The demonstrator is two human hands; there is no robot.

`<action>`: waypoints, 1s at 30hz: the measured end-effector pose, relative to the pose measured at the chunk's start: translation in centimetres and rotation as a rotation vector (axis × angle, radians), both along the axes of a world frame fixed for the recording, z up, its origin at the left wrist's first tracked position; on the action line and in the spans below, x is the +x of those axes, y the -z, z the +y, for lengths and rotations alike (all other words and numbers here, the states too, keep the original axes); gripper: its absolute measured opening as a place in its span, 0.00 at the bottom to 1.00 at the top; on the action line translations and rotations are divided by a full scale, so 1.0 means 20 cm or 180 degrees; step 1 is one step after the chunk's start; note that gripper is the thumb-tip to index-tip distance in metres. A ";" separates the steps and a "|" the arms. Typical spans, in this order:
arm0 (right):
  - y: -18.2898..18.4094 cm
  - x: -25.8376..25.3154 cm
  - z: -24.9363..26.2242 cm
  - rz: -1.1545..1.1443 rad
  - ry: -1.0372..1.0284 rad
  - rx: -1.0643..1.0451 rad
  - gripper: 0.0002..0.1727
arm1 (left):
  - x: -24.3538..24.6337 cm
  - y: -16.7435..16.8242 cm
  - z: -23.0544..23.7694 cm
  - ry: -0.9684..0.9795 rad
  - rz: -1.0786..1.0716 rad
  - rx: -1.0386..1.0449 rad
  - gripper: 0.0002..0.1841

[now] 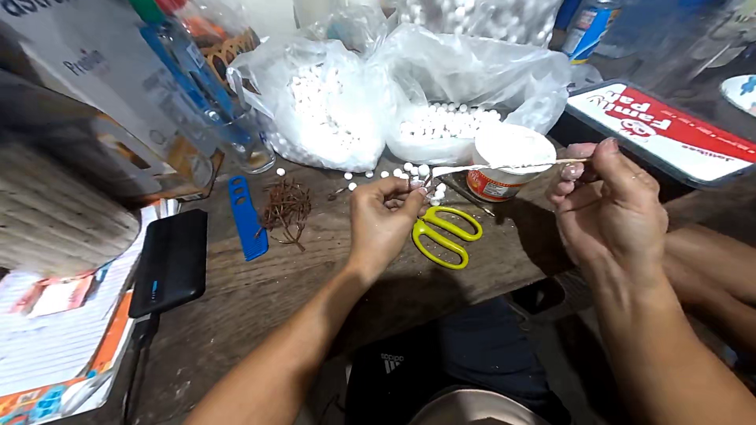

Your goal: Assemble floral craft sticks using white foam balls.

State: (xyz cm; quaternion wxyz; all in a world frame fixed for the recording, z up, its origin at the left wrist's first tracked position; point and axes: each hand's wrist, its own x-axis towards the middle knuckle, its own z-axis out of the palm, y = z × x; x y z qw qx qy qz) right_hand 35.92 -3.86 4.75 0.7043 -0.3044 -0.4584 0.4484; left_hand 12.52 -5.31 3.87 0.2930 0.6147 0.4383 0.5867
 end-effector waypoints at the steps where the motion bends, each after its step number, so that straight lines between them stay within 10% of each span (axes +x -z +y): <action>1: 0.00 0.00 0.00 -0.0019 0.0006 -0.0007 0.25 | 0.00 0.00 0.00 -0.0005 0.0008 0.0005 0.02; 30: 0.03 0.00 -0.02 -0.0152 0.0099 0.0035 0.25 | 0.00 0.02 0.02 -0.0087 0.0229 0.0311 0.02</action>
